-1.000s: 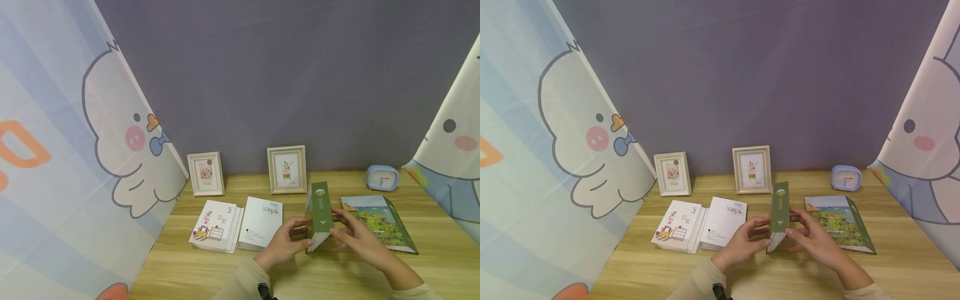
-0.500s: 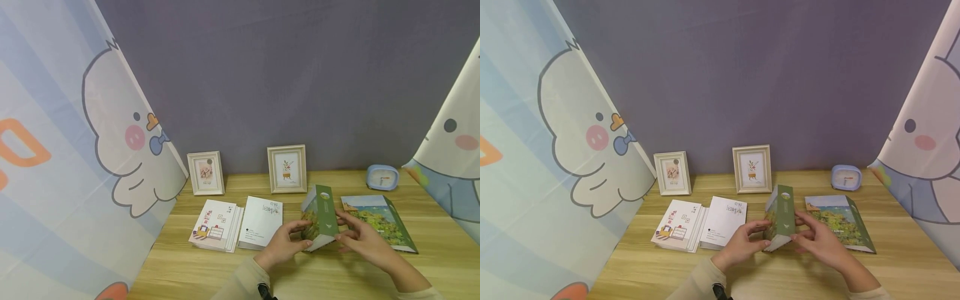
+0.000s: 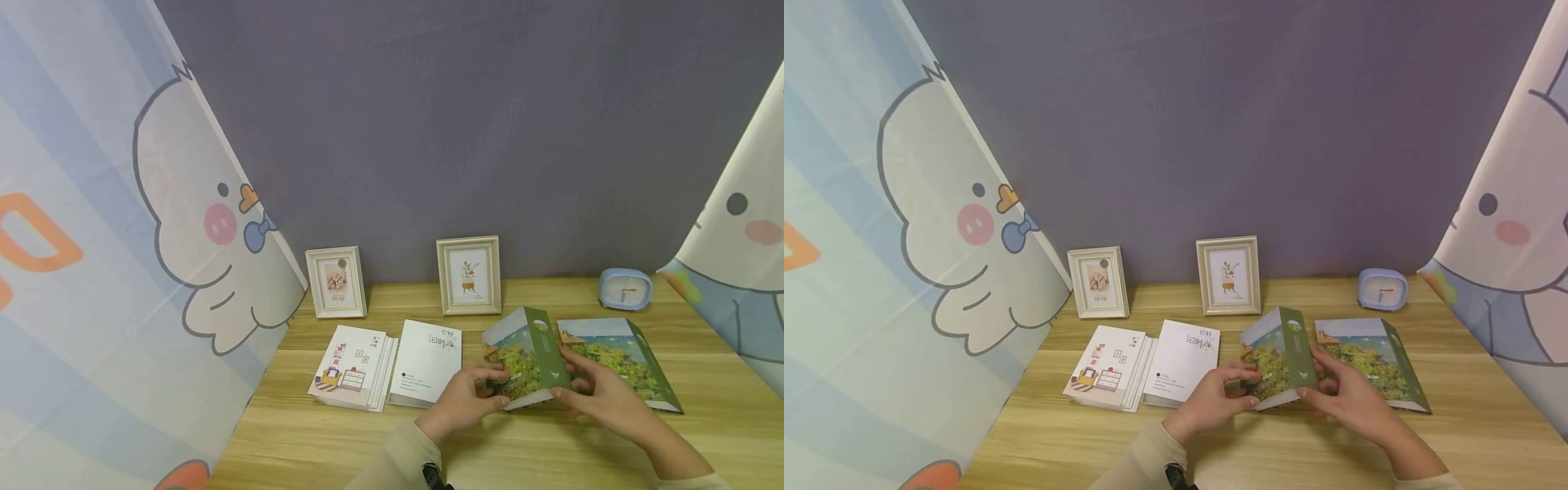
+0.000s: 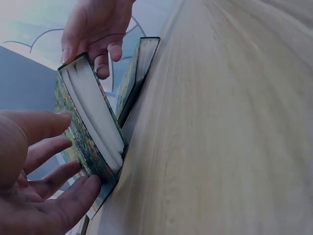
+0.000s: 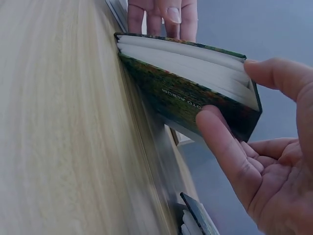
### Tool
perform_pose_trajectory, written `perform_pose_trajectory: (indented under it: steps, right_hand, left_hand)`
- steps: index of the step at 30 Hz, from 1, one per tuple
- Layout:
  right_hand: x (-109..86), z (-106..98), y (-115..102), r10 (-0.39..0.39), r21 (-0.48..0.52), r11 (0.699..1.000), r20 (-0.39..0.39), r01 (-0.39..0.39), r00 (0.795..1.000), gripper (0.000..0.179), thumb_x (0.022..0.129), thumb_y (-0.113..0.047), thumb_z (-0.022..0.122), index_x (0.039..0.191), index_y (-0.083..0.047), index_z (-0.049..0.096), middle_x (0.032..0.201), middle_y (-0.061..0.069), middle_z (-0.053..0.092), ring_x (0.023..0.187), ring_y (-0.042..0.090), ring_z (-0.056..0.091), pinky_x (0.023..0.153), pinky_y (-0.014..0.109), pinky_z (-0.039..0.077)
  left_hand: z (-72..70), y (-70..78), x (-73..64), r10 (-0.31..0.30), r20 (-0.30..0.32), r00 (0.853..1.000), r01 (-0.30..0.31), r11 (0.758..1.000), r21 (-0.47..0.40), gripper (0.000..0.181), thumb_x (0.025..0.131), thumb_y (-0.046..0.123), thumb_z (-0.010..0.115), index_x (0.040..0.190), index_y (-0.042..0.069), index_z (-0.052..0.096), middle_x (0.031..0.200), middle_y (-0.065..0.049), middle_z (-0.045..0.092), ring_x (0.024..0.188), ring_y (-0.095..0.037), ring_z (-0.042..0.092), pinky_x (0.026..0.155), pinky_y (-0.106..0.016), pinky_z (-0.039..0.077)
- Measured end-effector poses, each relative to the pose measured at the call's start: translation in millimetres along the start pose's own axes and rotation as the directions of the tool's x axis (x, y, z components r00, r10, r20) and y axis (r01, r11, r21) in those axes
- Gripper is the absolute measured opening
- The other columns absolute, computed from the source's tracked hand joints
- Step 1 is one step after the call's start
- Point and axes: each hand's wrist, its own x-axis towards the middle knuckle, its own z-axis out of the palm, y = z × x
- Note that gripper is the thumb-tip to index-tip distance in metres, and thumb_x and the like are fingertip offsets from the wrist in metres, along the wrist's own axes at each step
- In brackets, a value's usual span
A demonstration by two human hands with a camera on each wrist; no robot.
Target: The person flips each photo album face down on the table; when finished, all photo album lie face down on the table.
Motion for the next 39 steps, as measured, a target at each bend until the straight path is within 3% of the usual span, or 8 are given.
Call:
perform_pose_trajectory:
  steps: [8,17,28,30,35,39]
  right_hand:
    - [0.5,-4,8,0.039,-0.112,0.993,-0.053,-0.045,0.998,0.091,0.091,-0.024,0.084,0.158,0.011,0.032,0.119,0.022,0.063,0.074,0.018,0.068,0.058,0.037,0.062]
    - [1.2,-4,13,0.036,-0.244,0.968,-0.094,-0.058,0.995,0.086,0.087,-0.034,0.088,0.147,0.013,0.049,0.117,0.018,0.065,0.058,0.013,0.053,0.043,0.029,0.049]
    - [2.3,-1,15,0.033,-0.334,0.940,-0.105,-0.066,0.994,0.087,0.083,-0.039,0.090,0.142,0.014,0.054,0.108,0.010,0.065,0.060,0.010,0.048,0.046,0.026,0.045]
    - [2.2,0,16,0.032,-0.344,0.937,-0.109,-0.068,0.994,0.088,0.083,-0.040,0.090,0.142,0.015,0.054,0.107,0.009,0.065,0.060,0.010,0.049,0.046,0.026,0.045]
    - [2.0,1,16,0.040,-0.325,0.943,-0.104,-0.071,0.994,0.087,0.083,-0.038,0.090,0.141,0.016,0.054,0.107,0.010,0.065,0.059,0.010,0.049,0.045,0.027,0.045]
    - [2.1,1,16,0.053,-0.308,0.948,-0.097,-0.081,0.994,0.086,0.083,-0.037,0.090,0.141,0.015,0.054,0.108,0.011,0.066,0.059,0.011,0.050,0.045,0.027,0.045]
  left_hand:
    - [-0.7,0.6,-0.1,-0.003,0.000,1.000,0.003,0.995,0.099,0.037,0.096,0.014,0.078,0.133,0.011,0.072,0.147,0.000,0.058,0.134,-0.008,0.052,0.101,-0.023,0.053]
    - [-3.2,0.3,3.9,-0.010,-0.004,1.000,0.010,0.975,0.221,0.038,0.095,0.014,0.080,0.132,0.012,0.072,0.144,0.003,0.059,0.130,-0.007,0.056,0.099,-0.020,0.053]
    - [-2.5,1.5,6.4,-0.056,-0.035,0.998,0.064,0.960,0.274,0.047,0.085,0.002,0.087,0.130,0.009,0.073,0.141,0.004,0.058,0.126,-0.007,0.057,0.093,-0.016,0.054]
    - [-2.0,0.7,7.5,-0.050,-0.043,0.998,0.061,0.948,0.312,0.046,0.085,0.003,0.086,0.129,0.010,0.074,0.140,0.005,0.059,0.126,-0.007,0.056,0.093,-0.016,0.054]
    - [-1.2,-0.3,8.7,-0.021,-0.060,0.998,0.047,0.882,0.469,0.040,0.089,0.013,0.085,0.127,0.017,0.076,0.139,0.009,0.061,0.130,-0.010,0.055,0.108,-0.024,0.047]
    - [-1.3,0.1,8.9,-0.018,-0.070,0.997,0.050,0.874,0.483,0.038,0.089,0.014,0.086,0.126,0.018,0.077,0.137,0.011,0.062,0.131,-0.011,0.055,0.113,-0.027,0.043]
